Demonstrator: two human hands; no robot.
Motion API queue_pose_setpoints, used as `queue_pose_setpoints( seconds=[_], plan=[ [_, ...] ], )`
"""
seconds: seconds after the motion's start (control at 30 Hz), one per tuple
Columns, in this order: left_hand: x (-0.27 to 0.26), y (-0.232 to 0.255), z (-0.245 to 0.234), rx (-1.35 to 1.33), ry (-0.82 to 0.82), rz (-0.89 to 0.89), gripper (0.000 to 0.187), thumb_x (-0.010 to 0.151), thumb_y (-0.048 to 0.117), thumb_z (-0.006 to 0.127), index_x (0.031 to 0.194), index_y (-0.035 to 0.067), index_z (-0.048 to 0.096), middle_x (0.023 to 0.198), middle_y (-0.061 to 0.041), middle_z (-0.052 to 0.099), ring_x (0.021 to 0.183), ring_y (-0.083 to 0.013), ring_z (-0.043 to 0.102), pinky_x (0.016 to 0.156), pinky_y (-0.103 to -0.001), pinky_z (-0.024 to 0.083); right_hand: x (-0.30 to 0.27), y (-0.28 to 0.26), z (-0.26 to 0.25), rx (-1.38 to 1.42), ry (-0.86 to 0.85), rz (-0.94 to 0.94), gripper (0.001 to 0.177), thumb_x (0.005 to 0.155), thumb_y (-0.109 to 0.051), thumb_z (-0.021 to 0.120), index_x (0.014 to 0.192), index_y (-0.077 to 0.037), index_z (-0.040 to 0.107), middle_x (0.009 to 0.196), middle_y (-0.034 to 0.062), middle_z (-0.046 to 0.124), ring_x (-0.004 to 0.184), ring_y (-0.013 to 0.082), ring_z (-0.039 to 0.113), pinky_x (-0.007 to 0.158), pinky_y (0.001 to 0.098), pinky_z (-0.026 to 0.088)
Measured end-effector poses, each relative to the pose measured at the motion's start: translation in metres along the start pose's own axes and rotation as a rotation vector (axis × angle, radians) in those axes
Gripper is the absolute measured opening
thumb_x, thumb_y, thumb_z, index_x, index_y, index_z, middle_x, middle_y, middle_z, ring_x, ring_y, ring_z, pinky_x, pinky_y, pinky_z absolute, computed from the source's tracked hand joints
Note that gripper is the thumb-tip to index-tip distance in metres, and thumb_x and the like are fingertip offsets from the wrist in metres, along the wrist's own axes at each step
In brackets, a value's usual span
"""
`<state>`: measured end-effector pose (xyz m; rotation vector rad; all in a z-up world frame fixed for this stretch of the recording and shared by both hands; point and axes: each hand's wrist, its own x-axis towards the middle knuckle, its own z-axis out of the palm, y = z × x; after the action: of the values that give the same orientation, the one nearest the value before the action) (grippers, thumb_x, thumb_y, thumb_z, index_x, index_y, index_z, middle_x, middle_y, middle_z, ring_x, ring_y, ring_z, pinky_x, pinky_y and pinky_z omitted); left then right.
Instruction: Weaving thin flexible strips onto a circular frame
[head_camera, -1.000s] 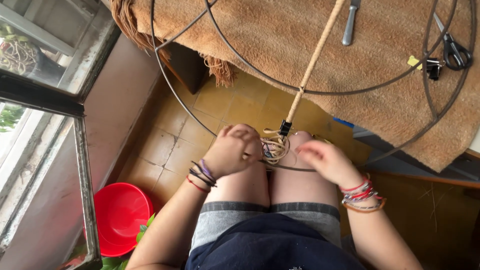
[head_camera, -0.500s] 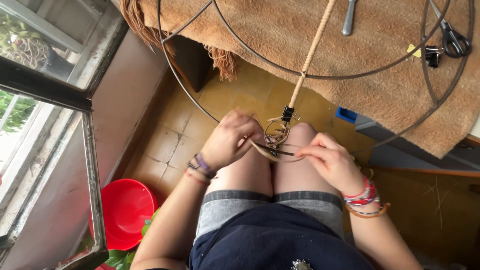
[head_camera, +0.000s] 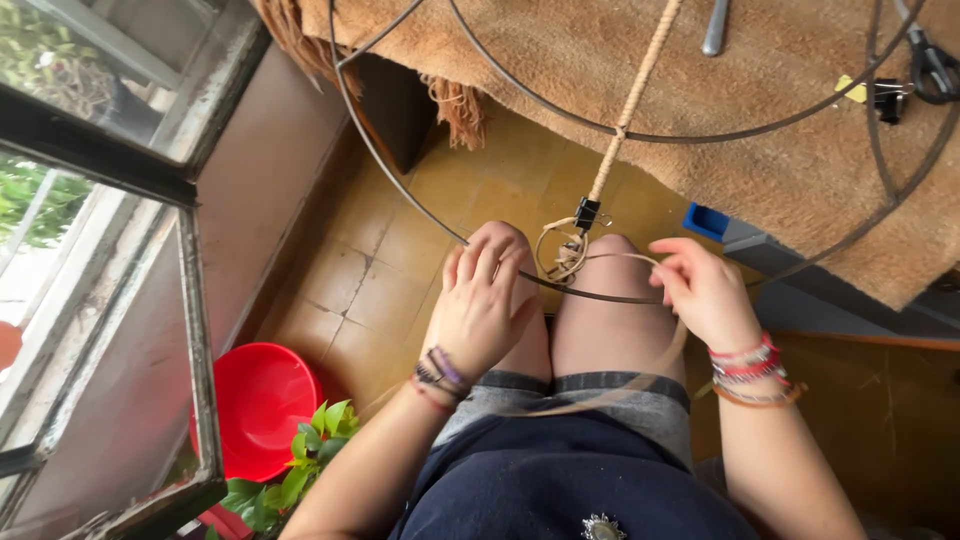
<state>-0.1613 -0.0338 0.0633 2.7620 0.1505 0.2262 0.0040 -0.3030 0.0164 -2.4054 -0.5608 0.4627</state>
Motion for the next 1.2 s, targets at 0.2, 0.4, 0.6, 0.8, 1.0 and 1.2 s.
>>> queue_pose_setpoints(
  seconds=[0.2,0.4,0.6,0.8,1.0,1.2],
  plan=[
    [0.02,-0.016,0.063,-0.125,0.08,-0.062,0.037,0.092,0.059,0.065,0.083,0.024,0.07,0.101,0.007,0.071,0.122,-0.0149,0.059,0.118,-0.055,0.027,0.036,-0.05,0.03,-0.151,-0.062,-0.21,0.012,0.092,-0.016,0.066,0.1,-0.017,0.075,0.091,0.0027,0.078,0.092,0.0291,0.073,0.083,0.0426,0.058],
    [0.013,-0.03,0.074,-0.13,0.188,0.078,0.032,0.102,0.052,0.054,0.084,0.026,0.06,0.083,0.007,0.062,0.1,-0.0127,0.062,0.107,-0.045,0.036,0.03,-0.056,0.04,-0.056,-0.062,-0.092,0.016,0.091,-0.018,0.065,0.103,-0.015,0.075,0.091,0.0097,0.077,0.091,0.0339,0.073,0.079,0.0456,0.06],
    [0.013,-0.014,0.058,-0.357,0.191,0.186,0.046,0.076,0.037,0.083,0.113,0.021,0.06,0.101,-0.002,0.057,0.093,-0.0236,0.065,0.085,-0.037,0.05,-0.001,-0.073,0.016,-0.064,-0.008,-0.167,0.024,0.088,-0.014,0.071,0.111,-0.02,0.073,0.1,0.0002,0.077,0.098,0.0219,0.074,0.084,0.037,0.059],
    [0.009,-0.008,0.059,-0.324,0.379,0.276,0.015,0.102,0.035,0.061,0.102,0.025,0.071,0.071,0.003,0.052,0.069,-0.0164,0.061,0.087,-0.031,0.048,-0.01,-0.07,0.011,-0.148,0.058,-0.328,0.025,0.09,-0.02,0.071,0.115,-0.017,0.073,0.116,0.004,0.069,0.109,0.0283,0.067,0.093,0.0417,0.054],
    [0.008,0.027,0.009,-0.472,0.121,0.418,0.016,0.103,0.029,0.058,0.102,0.013,0.06,0.067,-0.006,0.065,0.066,-0.0261,0.073,0.067,-0.039,0.056,-0.037,-0.076,0.024,1.123,-0.363,0.188,0.045,0.096,-0.009,0.057,0.14,0.0,0.058,0.109,0.018,0.074,0.093,0.0228,0.072,0.086,0.0385,0.059],
    [0.026,-0.031,0.025,-0.746,0.305,0.693,0.032,0.101,0.021,0.061,0.07,0.02,0.059,0.059,0.002,0.053,0.054,-0.0264,0.061,0.064,-0.033,0.05,-0.022,-0.051,0.006,1.552,-0.167,0.28,0.035,0.102,-0.008,0.045,0.137,-0.007,0.052,0.079,-0.0074,0.033,0.059,-0.0003,0.031,0.05,0.0137,0.033]
  ],
)
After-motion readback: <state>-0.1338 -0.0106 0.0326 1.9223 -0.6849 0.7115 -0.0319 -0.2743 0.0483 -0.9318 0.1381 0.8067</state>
